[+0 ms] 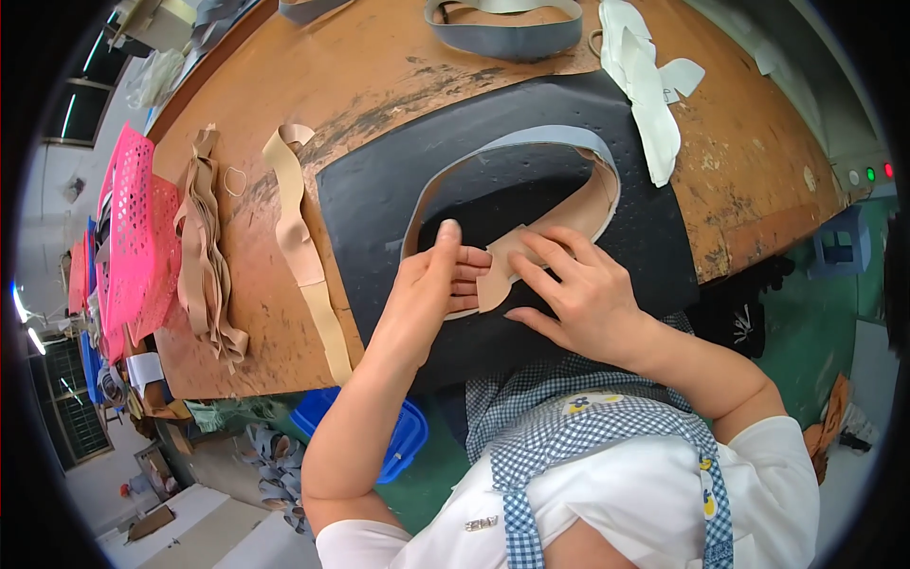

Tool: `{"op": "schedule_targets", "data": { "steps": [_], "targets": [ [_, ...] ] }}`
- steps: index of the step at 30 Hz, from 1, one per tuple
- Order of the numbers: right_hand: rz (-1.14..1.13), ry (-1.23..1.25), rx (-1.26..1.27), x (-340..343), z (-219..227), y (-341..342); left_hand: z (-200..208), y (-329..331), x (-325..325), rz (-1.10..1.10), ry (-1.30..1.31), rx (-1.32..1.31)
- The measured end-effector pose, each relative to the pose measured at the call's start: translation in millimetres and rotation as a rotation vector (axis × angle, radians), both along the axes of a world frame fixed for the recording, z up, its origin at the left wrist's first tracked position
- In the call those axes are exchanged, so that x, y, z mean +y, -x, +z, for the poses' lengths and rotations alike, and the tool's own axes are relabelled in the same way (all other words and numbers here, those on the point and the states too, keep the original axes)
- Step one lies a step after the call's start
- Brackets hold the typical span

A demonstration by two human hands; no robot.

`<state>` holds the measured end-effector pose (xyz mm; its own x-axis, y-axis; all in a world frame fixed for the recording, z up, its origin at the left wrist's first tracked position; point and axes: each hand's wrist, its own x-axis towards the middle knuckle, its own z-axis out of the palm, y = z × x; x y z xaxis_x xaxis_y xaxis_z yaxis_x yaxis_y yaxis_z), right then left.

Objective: Manually assembling shoe upper components by applying adhesive reinforcements to cut leather pieces.

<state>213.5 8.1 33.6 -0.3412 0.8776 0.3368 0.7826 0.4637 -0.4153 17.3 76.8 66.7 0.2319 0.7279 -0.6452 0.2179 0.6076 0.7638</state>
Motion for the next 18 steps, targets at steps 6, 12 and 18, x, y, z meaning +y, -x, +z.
{"op": "schedule_targets", "data": {
  "steps": [6, 12, 18],
  "targets": [
    [-0.031, -0.022, -0.013, -0.6, -3.2, 6.2, -16.0, 11.4, 8.2, -0.356, -0.241, 0.216],
    [-0.053, -0.008, -0.126, -0.8, -13.0, 8.1, 1.6, -4.6, -9.7, -0.527, -0.551, 0.441],
    [-0.040, -0.045, -0.165, 1.5, -14.2, 8.6, 0.5, -3.5, 6.8, -0.512, -0.531, 0.431]
  ]
}}
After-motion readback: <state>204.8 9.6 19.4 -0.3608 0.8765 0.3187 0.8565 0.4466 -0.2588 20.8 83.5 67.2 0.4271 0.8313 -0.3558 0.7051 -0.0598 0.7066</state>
